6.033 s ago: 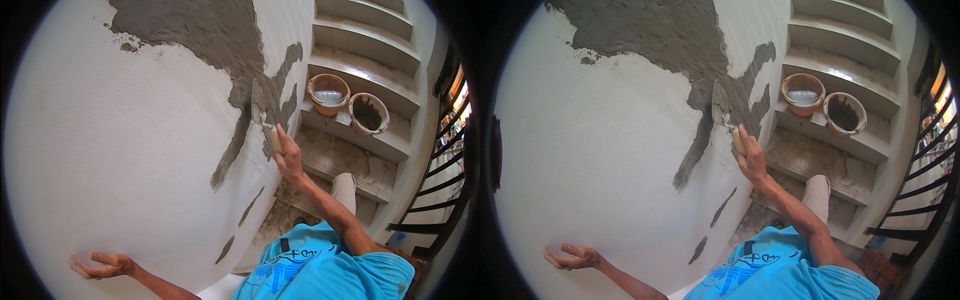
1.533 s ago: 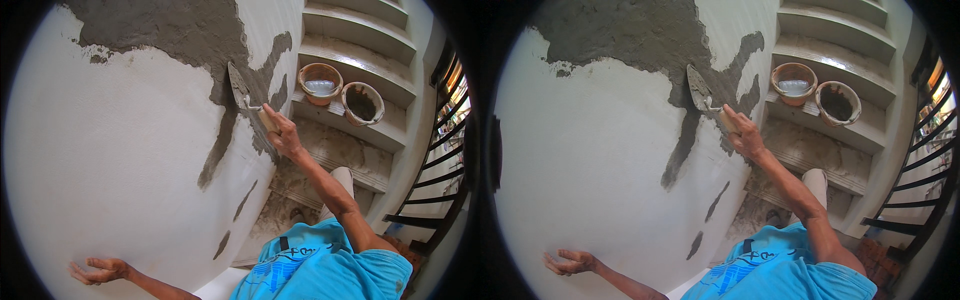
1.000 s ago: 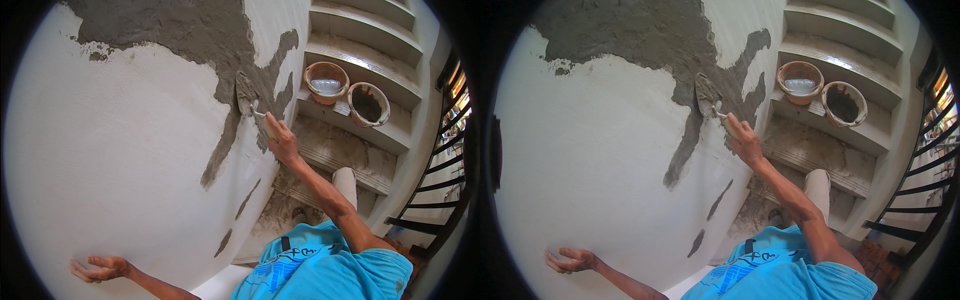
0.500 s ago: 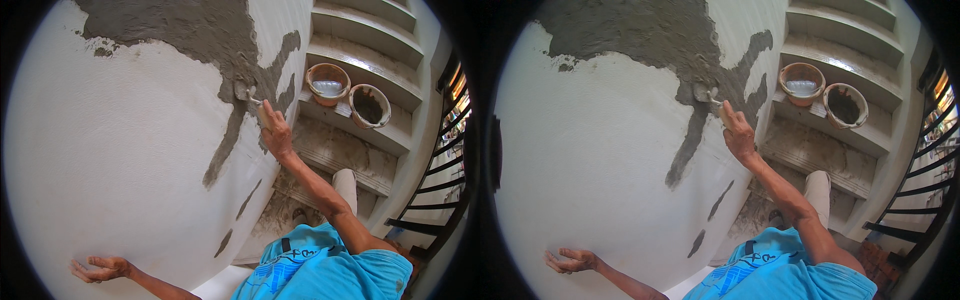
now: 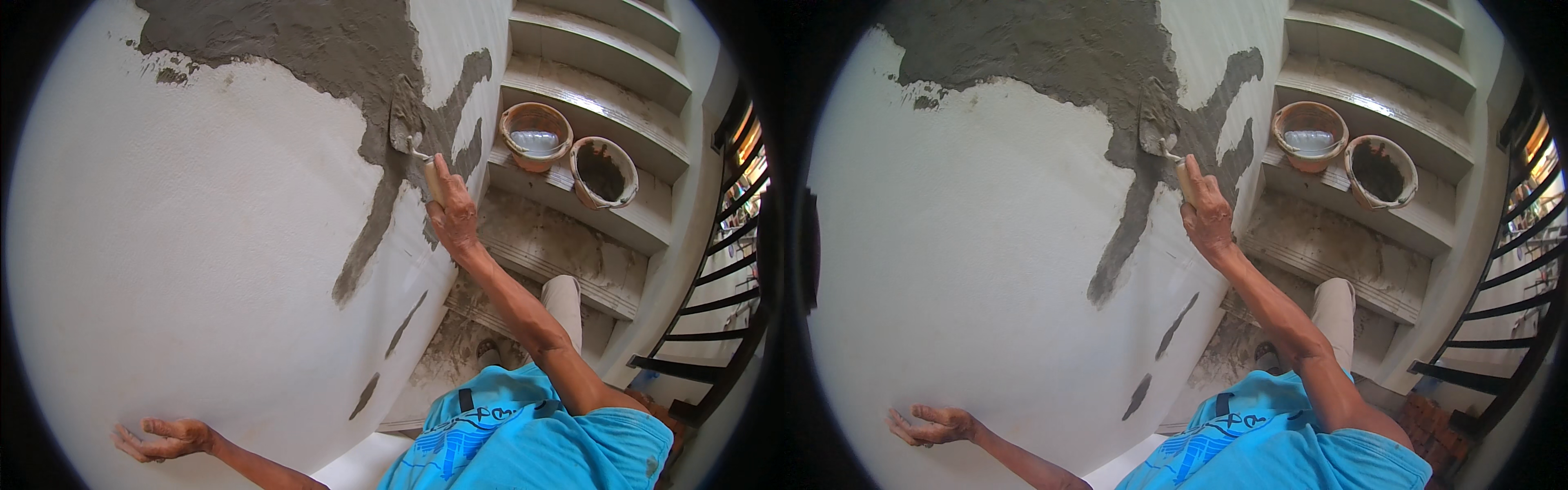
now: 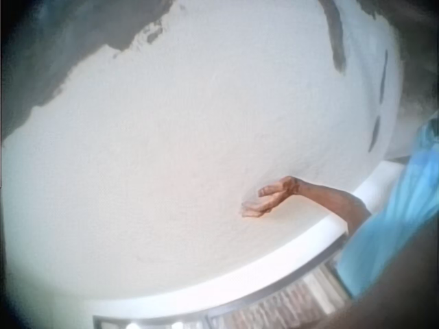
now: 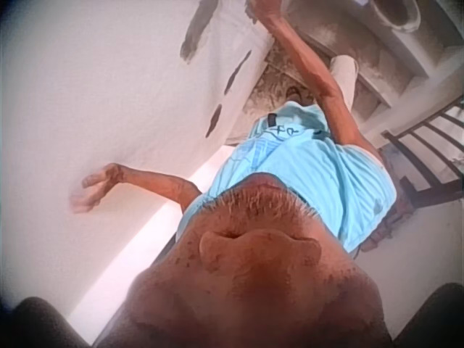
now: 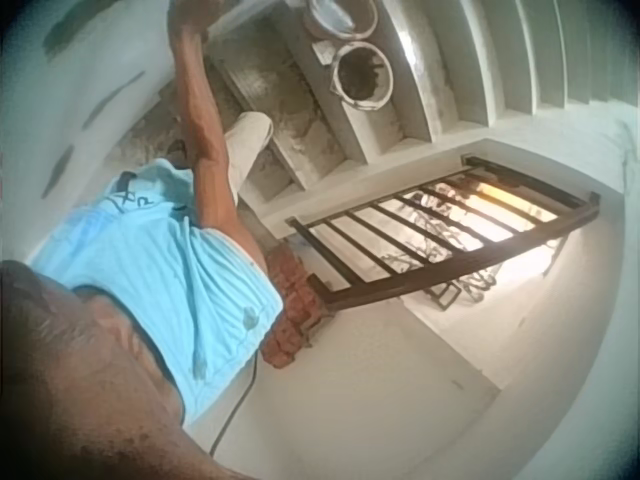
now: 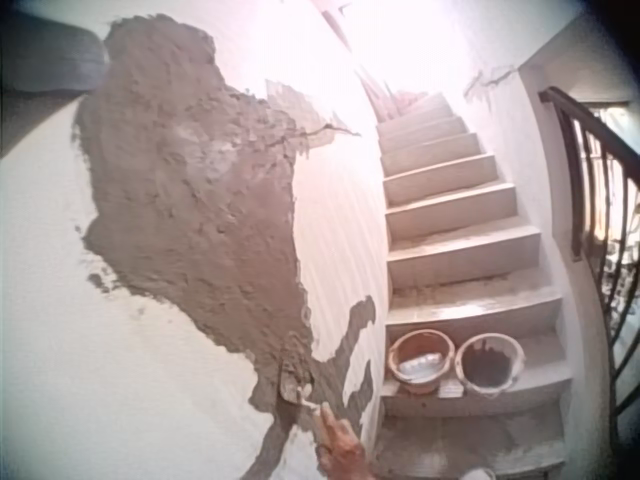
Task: The person applies gray plaster to a white wall using a trowel. They repeatedly scoop plaster from a bucket placed on the stairs and spread it onto the wall surface, smoothing the material with the tool.
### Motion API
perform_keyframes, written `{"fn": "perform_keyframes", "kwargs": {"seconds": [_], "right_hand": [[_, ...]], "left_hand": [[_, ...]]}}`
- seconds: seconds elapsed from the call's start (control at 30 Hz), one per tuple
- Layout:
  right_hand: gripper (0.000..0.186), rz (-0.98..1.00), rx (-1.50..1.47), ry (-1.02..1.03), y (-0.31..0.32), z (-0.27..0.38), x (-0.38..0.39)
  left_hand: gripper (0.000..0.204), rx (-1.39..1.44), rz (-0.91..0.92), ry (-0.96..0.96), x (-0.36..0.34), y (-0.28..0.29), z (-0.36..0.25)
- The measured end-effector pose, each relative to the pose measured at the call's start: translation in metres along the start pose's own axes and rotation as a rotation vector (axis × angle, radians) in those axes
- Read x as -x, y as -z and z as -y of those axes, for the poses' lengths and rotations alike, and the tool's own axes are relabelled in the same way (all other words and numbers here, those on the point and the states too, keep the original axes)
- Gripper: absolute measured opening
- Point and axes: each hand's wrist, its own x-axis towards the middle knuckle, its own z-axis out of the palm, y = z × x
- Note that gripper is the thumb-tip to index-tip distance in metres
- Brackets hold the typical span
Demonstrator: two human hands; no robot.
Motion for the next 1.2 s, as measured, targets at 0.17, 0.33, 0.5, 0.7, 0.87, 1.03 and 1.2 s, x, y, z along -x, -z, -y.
{"fn": "perform_keyframes", "kwargs": {"seconds": [0.17, 0.33, 0.5, 0.7, 0.87, 1.03, 1.2], "right_hand": [[0.090, 0.065, 0.073, -0.120, 0.009, -0.023, 0.030], [0.091, 0.054, 0.033, -0.085, 0.014, -0.007, 0.024], [0.087, 0.045, -0.061, -0.090, 0.008, 0.004, -0.003], [0.088, 0.129, 0.001, -0.220, 0.009, -0.020, 0.023], [0.087, 0.065, -0.035, -0.098, 0.023, -0.005, 0.005], [0.089, 0.094, -0.110, -0.174, 0.011, 0.000, -0.013], [0.087, 0.100, -0.203, -0.161, 0.015, 0.016, 0.002]], "left_hand": [[0.048, 0.031, -0.005, 0.016, -0.001, 0.000, -0.004], [0.049, 0.093, -0.006, 0.004, 0.000, 0.001, 0.000], [0.051, 0.041, -0.024, 0.008, -0.002, -0.001, -0.002], [0.052, 0.033, -0.018, 0.014, -0.003, -0.001, -0.004], [0.051, 0.044, -0.010, -0.019, -0.003, 0.000, 0.002], [0.050, 0.048, 0.004, 0.066, -0.002, 0.000, -0.012], [0.051, 0.063, 0.015, 0.067, -0.006, 0.002, -0.016]]}}
